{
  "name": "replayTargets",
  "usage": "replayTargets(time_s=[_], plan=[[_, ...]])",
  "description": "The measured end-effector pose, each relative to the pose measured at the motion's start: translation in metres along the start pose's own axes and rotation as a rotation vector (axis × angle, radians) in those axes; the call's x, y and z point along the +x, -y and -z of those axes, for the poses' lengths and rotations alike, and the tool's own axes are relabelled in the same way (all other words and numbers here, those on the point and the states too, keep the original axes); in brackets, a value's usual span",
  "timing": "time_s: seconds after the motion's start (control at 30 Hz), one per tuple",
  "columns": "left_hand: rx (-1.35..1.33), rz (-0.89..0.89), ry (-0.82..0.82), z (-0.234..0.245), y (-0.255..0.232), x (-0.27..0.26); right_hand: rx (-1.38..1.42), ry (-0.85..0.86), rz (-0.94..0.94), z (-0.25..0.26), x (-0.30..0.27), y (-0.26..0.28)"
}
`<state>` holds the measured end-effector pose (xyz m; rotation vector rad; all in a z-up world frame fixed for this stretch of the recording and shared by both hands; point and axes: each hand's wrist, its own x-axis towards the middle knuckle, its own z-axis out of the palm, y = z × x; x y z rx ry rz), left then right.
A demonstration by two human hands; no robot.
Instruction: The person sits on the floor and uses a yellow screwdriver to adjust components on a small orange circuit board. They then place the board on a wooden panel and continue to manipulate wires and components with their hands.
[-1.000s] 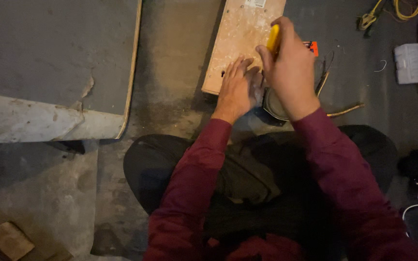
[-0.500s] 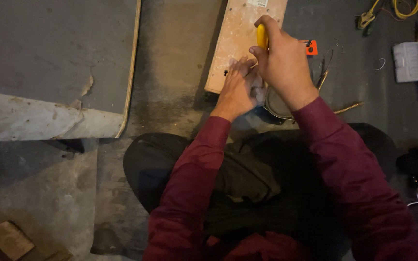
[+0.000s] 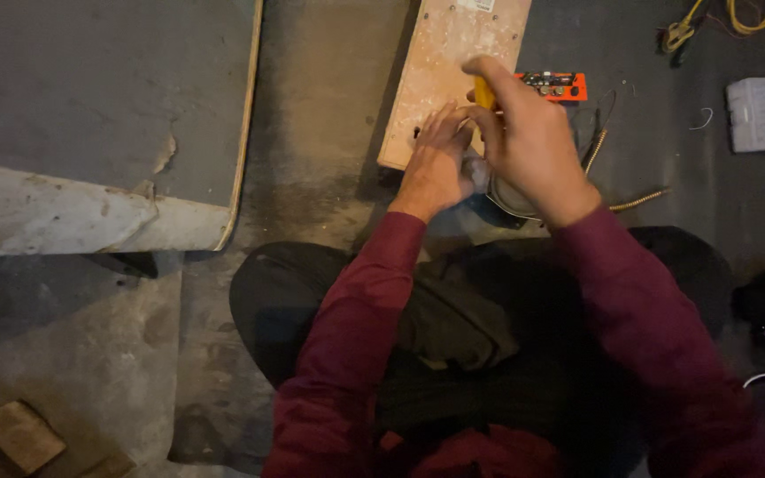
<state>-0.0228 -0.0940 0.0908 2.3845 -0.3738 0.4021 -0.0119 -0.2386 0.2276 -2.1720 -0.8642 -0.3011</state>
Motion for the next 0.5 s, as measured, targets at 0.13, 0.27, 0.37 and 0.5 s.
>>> replayTargets(time_s=[0.13,0.27,0.37,0.5], plan=[[0.007,0.022,-0.009,-0.002,-0.001,0.0,0.069,0.014,-0.025,0.008,-0.013,0.004],[0.01,0.056,0.001,-0.001,-0.001,0.001,0.131,-0.039,-0.03,0.01,-0.016,0.005],[-0.013,0.046,0.011,0.002,-0.001,0.0,0.15,-0.025,-0.099,0.008,-0.018,0.004],[-0.004,0.063,0.057,0.002,-0.006,0.001,0.123,0.004,-0.07,0.004,-0.027,-0.003]])
